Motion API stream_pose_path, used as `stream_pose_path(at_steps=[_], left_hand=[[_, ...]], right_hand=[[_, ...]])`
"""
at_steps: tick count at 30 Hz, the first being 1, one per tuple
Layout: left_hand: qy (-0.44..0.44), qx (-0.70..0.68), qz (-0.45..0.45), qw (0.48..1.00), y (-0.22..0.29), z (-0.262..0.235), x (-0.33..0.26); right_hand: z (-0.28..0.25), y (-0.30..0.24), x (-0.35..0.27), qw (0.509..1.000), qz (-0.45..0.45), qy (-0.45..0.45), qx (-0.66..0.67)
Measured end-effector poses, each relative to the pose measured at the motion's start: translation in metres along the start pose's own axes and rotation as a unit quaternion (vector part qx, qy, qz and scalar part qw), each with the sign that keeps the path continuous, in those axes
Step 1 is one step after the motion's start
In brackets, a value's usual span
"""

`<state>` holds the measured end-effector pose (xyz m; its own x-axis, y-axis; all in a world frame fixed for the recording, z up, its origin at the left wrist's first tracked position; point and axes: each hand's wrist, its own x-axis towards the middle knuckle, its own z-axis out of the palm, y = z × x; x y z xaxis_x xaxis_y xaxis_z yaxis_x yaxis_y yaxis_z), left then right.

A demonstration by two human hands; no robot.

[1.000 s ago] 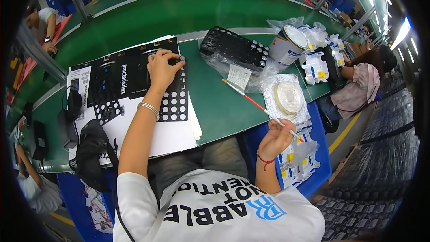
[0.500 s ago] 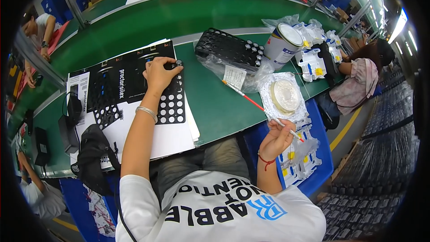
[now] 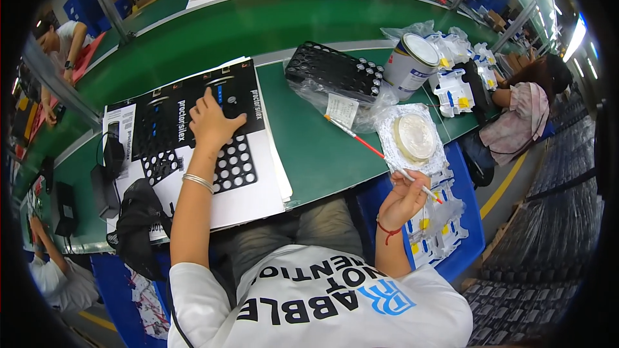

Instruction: Applying a coating or paint to small cylindrical components using a brush on an assembly line.

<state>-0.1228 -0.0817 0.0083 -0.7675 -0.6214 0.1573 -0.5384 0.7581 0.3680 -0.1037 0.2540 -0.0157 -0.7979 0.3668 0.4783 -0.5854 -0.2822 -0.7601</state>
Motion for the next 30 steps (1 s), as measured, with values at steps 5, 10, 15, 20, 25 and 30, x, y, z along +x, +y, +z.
stream_pose_path(at_steps=[5,10,15,20,25,30], left_hand=[[0.104,-0.024,0.113,0.988,0.038,-0.008,0.008],[0.156,-0.169,0.329,0.916,0.132,0.017,0.016],[0.07,-0.18,0.294,0.936,0.191,0.05,0.025],[0.021,-0.175,0.268,0.947,0.209,0.061,0.026],[0.075,-0.241,0.29,0.923,0.207,0.065,0.025],[-0.025,-0.483,0.265,0.834,0.17,0.024,-0.005]], right_hand=[[-0.012,-0.006,0.008,0.999,-0.017,0.038,-0.009],[-0.038,-0.021,0.018,0.996,-0.054,0.07,-0.015],[-0.061,-0.043,0.033,0.987,-0.129,0.07,-0.059],[-0.094,-0.051,0.043,0.974,-0.157,0.125,-0.104],[-0.107,-0.054,0.055,0.957,-0.159,0.137,-0.201],[-0.105,-0.054,0.074,0.903,-0.172,0.122,-0.375]])
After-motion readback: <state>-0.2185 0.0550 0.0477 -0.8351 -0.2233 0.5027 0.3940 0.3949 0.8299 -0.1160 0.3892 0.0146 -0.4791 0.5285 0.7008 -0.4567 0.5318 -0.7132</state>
